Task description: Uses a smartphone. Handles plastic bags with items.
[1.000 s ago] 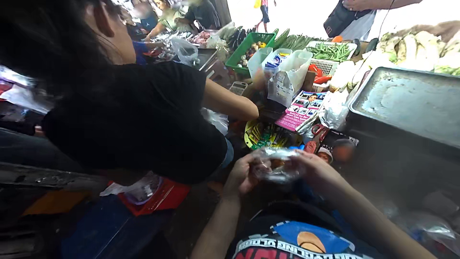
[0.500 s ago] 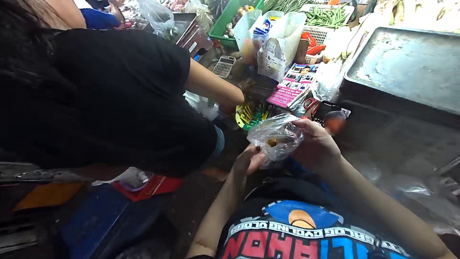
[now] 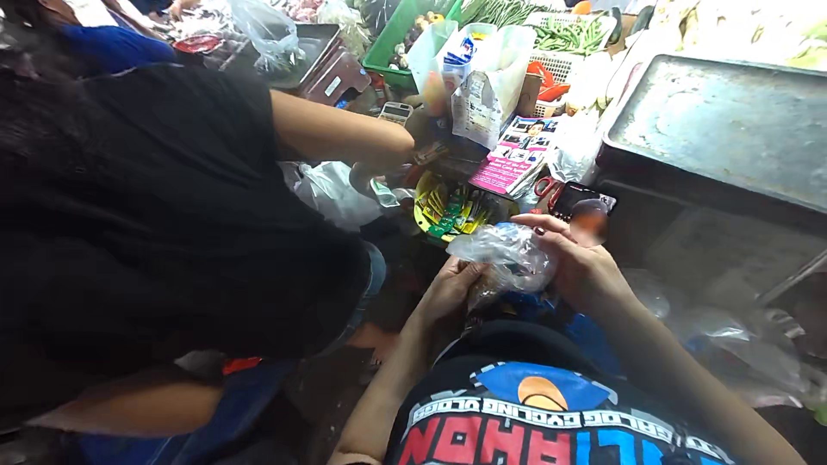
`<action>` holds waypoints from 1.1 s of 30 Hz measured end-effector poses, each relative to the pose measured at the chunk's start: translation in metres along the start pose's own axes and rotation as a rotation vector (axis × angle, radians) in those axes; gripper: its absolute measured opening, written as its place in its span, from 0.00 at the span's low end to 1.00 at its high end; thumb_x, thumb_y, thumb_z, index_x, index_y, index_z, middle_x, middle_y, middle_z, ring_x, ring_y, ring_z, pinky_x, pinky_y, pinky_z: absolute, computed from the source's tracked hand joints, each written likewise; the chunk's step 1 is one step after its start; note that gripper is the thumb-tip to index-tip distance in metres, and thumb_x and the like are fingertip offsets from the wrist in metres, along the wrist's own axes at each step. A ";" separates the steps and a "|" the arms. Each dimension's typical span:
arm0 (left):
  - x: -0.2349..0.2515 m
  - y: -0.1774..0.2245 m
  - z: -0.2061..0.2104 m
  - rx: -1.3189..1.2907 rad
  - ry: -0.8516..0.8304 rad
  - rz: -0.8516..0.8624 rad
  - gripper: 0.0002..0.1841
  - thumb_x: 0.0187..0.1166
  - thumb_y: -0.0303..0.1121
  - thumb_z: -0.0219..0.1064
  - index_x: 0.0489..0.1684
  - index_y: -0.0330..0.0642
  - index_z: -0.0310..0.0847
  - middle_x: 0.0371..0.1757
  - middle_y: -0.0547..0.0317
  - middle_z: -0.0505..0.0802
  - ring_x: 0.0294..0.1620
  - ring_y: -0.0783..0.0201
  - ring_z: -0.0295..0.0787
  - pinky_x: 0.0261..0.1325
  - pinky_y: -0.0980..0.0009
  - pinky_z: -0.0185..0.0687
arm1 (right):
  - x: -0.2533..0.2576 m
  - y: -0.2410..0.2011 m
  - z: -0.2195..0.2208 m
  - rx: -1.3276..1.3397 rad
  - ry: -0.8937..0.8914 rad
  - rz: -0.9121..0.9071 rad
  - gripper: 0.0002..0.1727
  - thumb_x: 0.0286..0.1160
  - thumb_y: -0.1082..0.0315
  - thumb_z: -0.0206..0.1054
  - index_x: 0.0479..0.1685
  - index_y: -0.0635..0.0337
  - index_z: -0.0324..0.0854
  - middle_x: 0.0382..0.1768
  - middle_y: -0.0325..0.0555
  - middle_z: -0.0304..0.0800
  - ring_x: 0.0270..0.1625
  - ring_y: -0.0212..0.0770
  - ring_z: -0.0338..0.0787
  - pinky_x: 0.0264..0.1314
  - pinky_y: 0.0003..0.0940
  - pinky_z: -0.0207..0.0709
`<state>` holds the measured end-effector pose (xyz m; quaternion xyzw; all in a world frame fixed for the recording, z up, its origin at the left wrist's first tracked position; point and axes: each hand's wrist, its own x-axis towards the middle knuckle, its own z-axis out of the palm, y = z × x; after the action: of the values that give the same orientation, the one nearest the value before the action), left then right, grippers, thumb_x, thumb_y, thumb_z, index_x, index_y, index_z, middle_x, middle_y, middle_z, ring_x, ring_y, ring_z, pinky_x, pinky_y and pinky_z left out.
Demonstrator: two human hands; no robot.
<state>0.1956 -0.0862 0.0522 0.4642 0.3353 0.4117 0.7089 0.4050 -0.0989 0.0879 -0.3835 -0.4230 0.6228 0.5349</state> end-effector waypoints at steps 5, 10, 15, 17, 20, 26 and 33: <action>0.009 -0.007 -0.010 0.235 0.013 0.148 0.25 0.81 0.22 0.62 0.78 0.30 0.65 0.61 0.51 0.89 0.58 0.68 0.89 0.66 0.68 0.86 | 0.008 0.010 -0.010 -0.416 0.059 -0.056 0.18 0.81 0.70 0.63 0.66 0.52 0.88 0.53 0.38 0.94 0.48 0.30 0.92 0.51 0.27 0.87; 0.008 -0.003 -0.011 0.230 0.027 0.200 0.18 0.81 0.19 0.61 0.67 0.30 0.68 0.51 0.53 0.91 0.51 0.67 0.91 0.60 0.68 0.88 | 0.014 0.028 -0.006 -0.588 0.152 -0.304 0.08 0.71 0.69 0.76 0.46 0.56 0.95 0.43 0.35 0.95 0.44 0.23 0.92 0.50 0.19 0.87; 0.003 0.003 -0.004 0.077 0.209 0.165 0.12 0.80 0.17 0.61 0.58 0.29 0.77 0.44 0.54 0.95 0.46 0.67 0.94 0.56 0.67 0.91 | 0.015 0.028 0.003 -0.535 0.178 -0.367 0.06 0.73 0.71 0.73 0.45 0.59 0.93 0.39 0.34 0.96 0.41 0.23 0.92 0.50 0.19 0.87; 0.004 0.006 -0.001 0.061 0.213 0.183 0.14 0.77 0.16 0.64 0.60 0.28 0.74 0.46 0.52 0.94 0.47 0.66 0.93 0.58 0.67 0.90 | 0.016 0.025 0.003 -0.527 0.069 -0.328 0.17 0.79 0.64 0.70 0.64 0.56 0.86 0.52 0.37 0.95 0.50 0.28 0.94 0.56 0.24 0.89; 0.004 0.009 0.001 0.066 0.195 0.139 0.12 0.81 0.18 0.61 0.60 0.29 0.75 0.45 0.54 0.94 0.46 0.68 0.93 0.56 0.69 0.90 | 0.018 0.027 0.004 -0.490 -0.016 -0.300 0.22 0.81 0.65 0.69 0.75 0.52 0.81 0.54 0.37 0.94 0.47 0.27 0.93 0.52 0.24 0.89; 0.008 0.004 -0.003 -0.180 0.114 -0.013 0.14 0.91 0.24 0.46 0.67 0.35 0.72 0.48 0.57 0.94 0.49 0.66 0.94 0.60 0.65 0.89 | 0.019 0.031 0.005 -0.391 0.095 -0.227 0.15 0.84 0.72 0.61 0.63 0.56 0.88 0.41 0.35 0.96 0.41 0.24 0.92 0.49 0.21 0.87; 0.010 -0.006 -0.006 -0.304 0.040 0.000 0.18 0.85 0.19 0.50 0.71 0.37 0.69 0.53 0.58 0.94 0.54 0.66 0.93 0.64 0.63 0.88 | 0.020 0.028 0.006 -0.280 0.172 -0.102 0.14 0.86 0.72 0.60 0.60 0.56 0.89 0.34 0.36 0.95 0.33 0.24 0.90 0.41 0.21 0.85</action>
<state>0.1964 -0.0768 0.0435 0.3431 0.2831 0.4667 0.7644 0.3867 -0.0815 0.0633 -0.4843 -0.4772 0.4947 0.5413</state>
